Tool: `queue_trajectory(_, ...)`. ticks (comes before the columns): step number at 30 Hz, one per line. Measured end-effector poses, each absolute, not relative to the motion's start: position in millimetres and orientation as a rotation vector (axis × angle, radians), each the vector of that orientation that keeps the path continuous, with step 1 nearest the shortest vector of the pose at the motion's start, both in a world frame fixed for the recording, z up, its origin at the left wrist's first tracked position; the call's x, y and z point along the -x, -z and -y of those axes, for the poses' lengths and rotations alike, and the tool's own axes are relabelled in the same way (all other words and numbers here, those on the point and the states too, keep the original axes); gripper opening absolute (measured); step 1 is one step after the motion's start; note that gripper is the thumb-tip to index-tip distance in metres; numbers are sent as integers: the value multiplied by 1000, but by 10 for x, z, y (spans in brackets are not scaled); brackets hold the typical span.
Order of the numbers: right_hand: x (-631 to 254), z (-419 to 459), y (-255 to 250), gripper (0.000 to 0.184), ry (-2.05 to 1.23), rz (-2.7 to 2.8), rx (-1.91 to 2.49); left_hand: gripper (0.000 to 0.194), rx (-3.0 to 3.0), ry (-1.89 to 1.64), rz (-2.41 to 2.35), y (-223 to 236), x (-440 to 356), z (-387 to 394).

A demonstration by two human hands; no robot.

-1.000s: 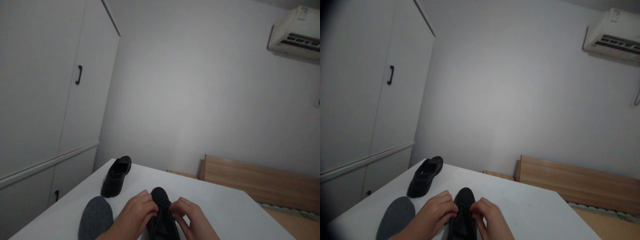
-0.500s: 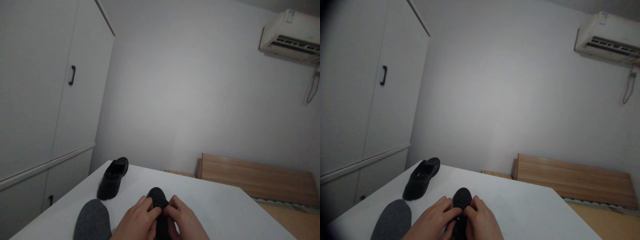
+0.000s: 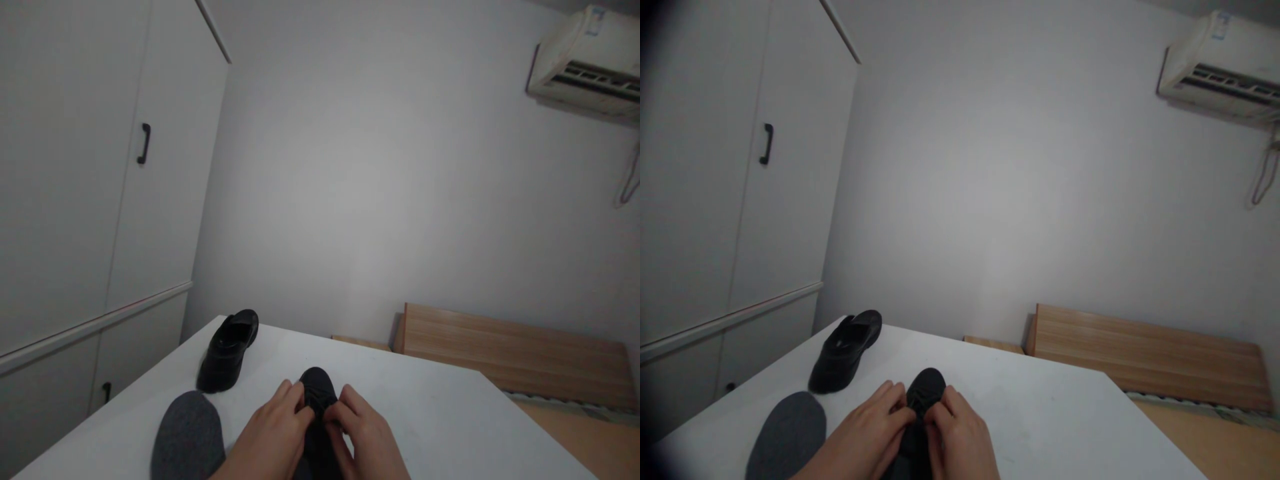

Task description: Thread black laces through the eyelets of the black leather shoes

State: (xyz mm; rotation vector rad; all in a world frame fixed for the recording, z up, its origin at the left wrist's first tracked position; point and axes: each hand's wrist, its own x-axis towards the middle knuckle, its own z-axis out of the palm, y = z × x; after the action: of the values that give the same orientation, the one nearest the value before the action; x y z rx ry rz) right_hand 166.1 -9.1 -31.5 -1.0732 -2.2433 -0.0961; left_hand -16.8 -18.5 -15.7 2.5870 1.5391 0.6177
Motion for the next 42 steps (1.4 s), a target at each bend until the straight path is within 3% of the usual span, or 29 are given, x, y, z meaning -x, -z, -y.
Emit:
queue_trajectory(10, -1643, 107, 261, 23, 89, 2253, 998, 43, -2581, -748, -1673, 293, 132, 124)
queue_trajectory(16, -1636, 111, 286, 22, 17, 2227, 1037, 33, -2551, -773, -1614, 167, 141, 202)
queue_trajectory(23, -1616, 165, 200, 20, -119, 2038, 875, 22, -2051, -1355, -1026, 5, 256, 240)
queue_trajectory(29, -1610, 309, 73, 17, -204, 1774, 719, 13, -1624, -1582, -844, 5, 289, 210)
queue_trajectory(33, -1588, 363, 67, 16, -321, 1724, 652, 11, -1543, -1554, -799, -7, 235, 243)
queue_trajectory(42, -1470, 366, 17, 10, -524, 1660, 613, 9, -1961, -1426, -713, -66, 203, 312)
